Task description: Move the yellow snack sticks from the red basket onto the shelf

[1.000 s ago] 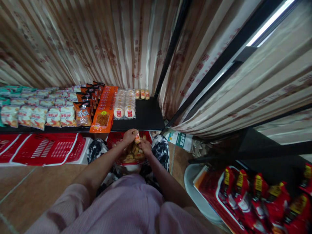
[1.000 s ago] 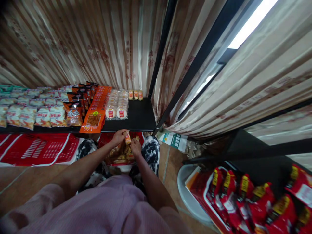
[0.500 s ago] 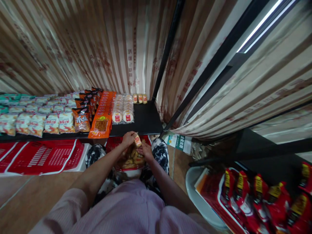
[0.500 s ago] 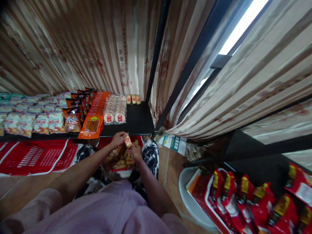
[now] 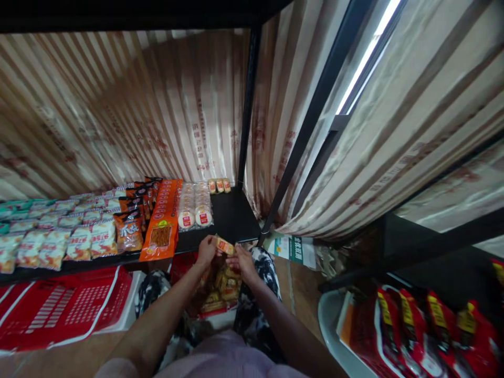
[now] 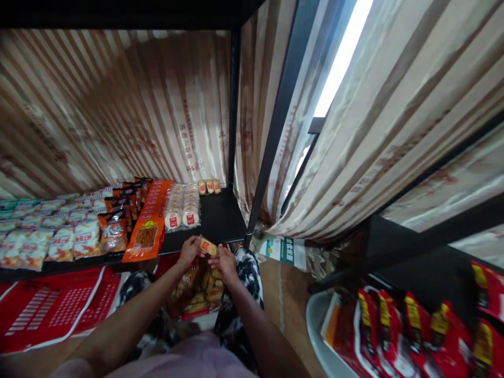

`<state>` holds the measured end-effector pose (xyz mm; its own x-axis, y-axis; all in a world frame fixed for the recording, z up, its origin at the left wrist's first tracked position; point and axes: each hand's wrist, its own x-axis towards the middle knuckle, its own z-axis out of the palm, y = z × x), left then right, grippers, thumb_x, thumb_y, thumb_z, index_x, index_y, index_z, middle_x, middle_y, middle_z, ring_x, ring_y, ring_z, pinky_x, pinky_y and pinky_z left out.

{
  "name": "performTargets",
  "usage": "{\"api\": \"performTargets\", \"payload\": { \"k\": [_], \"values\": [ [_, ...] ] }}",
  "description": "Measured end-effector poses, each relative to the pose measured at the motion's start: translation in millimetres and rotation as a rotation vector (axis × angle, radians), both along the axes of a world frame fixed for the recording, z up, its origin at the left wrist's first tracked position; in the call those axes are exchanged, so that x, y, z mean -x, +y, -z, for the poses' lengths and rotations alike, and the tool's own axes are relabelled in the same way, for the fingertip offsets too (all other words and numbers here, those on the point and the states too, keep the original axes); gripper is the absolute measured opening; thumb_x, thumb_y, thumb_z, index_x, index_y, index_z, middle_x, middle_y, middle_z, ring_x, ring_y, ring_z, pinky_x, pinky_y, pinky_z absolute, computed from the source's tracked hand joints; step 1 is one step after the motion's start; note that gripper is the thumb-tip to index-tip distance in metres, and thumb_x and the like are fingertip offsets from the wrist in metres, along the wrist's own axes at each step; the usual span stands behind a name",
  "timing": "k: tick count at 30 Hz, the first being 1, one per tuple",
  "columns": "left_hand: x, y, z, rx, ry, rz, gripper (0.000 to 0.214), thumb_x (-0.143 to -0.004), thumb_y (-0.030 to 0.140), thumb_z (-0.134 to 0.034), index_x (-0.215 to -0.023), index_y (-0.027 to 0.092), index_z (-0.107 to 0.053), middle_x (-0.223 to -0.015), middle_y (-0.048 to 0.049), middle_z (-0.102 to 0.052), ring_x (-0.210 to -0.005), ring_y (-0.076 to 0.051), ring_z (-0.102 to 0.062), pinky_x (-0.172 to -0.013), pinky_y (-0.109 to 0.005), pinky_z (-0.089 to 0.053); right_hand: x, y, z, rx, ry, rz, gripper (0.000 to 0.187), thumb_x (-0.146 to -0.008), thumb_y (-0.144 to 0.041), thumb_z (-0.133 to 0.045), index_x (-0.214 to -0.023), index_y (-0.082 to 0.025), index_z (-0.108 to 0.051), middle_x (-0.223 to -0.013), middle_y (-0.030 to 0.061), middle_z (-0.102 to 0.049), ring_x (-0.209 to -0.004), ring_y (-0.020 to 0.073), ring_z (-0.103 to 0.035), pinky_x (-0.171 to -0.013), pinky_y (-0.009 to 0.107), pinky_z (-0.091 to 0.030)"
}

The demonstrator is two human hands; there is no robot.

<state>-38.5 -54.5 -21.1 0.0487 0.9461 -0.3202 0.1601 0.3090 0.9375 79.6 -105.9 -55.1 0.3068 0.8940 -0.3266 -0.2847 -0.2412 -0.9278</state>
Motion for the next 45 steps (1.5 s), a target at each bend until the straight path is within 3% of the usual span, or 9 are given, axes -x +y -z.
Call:
{"api": "performTargets", "payload": {
  "k": [3,5,12,18,23,30,35,40,45],
  "values": [
    [-2,-1,0.1,-0.024,-0.093,-0.037,0.038,-0.086,0.024,-0.036,-0.122,0.015,-0.045,-0.073,-0.0017,-0.062,-0.049,-0.009,-0.057,-0.049,-0.021,-0.05,-5,8,-16.7,0.013,0.097,0.021,0.033,-0.076,-0.051,-0.055,-0.076,-0.018,-0.051,-0.051,-0.0001,-0.06,-0.043,0.0133,-0.06,-0.039,0.02,-0.046],
    [-3,-2,2.5,-0.035,-0.124,-0.025,0.041,-0.086,0.021,-0.035,-0.126,0.016,-0.043,-0.076,-0.0028,-0.063,-0.049,-0.007,-0.057,-0.049,-0.019,-0.049,-8,14,-25.1,-0.002,0.107,0.024,0.032,-0.076,-0.05,-0.056,-0.077,-0.018,-0.051,-0.051,-0.0006,-0.06,-0.044,0.0126,-0.06,-0.041,0.02,-0.047],
    [-10,-3,5.5,-0.014,-0.112,0.003,0.035,-0.084,0.019,-0.036,-0.115,0.015,-0.053,-0.07,-0.0012,-0.062,-0.051,-0.007,-0.056,-0.05,-0.017,-0.047,-15,30,-33.6,-0.069,0.005,0.023,0.027,-0.072,-0.043,-0.06,-0.084,-0.019,-0.053,-0.06,-0.0027,-0.061,-0.047,0.0094,-0.057,-0.043,0.017,-0.044],
    [-18,-1,0.7,-0.076,-0.078,0.031,0.032,-0.081,0.016,-0.039,-0.108,0.013,-0.055,-0.073,-0.0015,-0.061,-0.049,-0.006,-0.054,-0.043,-0.014,-0.041,-16,46,-26.5,-0.105,-0.157,0.041,0.048,-0.067,-0.036,-0.062,-0.11,-0.018,-0.047,-0.067,-0.0023,-0.063,-0.049,0.0104,-0.055,-0.046,0.02,-0.043],
    [-27,9,2.1,-0.133,-0.105,0.013,0.026,-0.079,0.019,-0.045,-0.102,0.013,-0.055,-0.068,0.0007,-0.059,-0.047,-0.006,-0.053,-0.041,-0.014,-0.039,-16,55,-19.9,-0.152,-0.382,0.042,0.053,-0.07,-0.036,-0.059,-0.117,-0.016,-0.044,-0.081,0.003,-0.067,-0.067,0.016,-0.063,-0.058,0.024,-0.047],
    [-42,25,2.6,-0.196,-0.071,0.005,0.023,-0.079,0.018,-0.045,-0.099,0.016,-0.056,-0.078,-0.0016,-0.064,-0.053,-0.008,-0.054,-0.049,-0.018,-0.043,-13,64,-30.1,-0.051,-0.596,0.086,0.057,-0.072,-0.036,-0.056,-0.123,-0.015,-0.042,-0.089,0.0069,-0.067,-0.073,0.0188,-0.064,-0.065,0.028,-0.047],
    [-49,40,7.9,-0.292,0.061,0.0,0.023,-0.08,0.016,-0.044,-0.099,0.017,-0.057,-0.088,-0.0031,-0.065,-0.074,-0.011,-0.06,-0.073,-0.024,-0.047,-15,77,-33.9,0.023,-0.705,0.023,0.051,-0.073,-0.04,-0.054,-0.116,-0.013,-0.047,-0.085,0.0075,-0.066,-0.071,0.0193,-0.063,-0.064,0.028,-0.047],
    [-57,55,11.9,-0.291,0.137,0.027,0.025,-0.082,0.019,-0.043,-0.103,0.018,-0.056,-0.088,-0.0028,-0.066,-0.077,-0.012,-0.061,-0.075,-0.025,-0.048,-21,94,-31.8,0.053,-0.916,0.061,0.04,-0.074,-0.042,-0.052,-0.098,-0.011,-0.057,-0.089,0.0132,-0.062,-0.075,0.022,-0.062,-0.067,0.029,-0.047],
    [-66,73,11.3,-0.311,0.214,0.075,0.029,-0.081,0.016,-0.043,-0.107,0.018,-0.056,-0.094,-0.0036,-0.067,-0.084,-0.012,-0.061,-0.081,-0.026,-0.047,-29,113,-29.8,0.115,-1.016,0.085,0.036,-0.073,-0.038,-0.054,-0.095,-0.01,-0.059,-0.088,0.0142,-0.061,-0.075,0.0228,-0.062,-0.065,0.028,-0.046]
  ]
}}
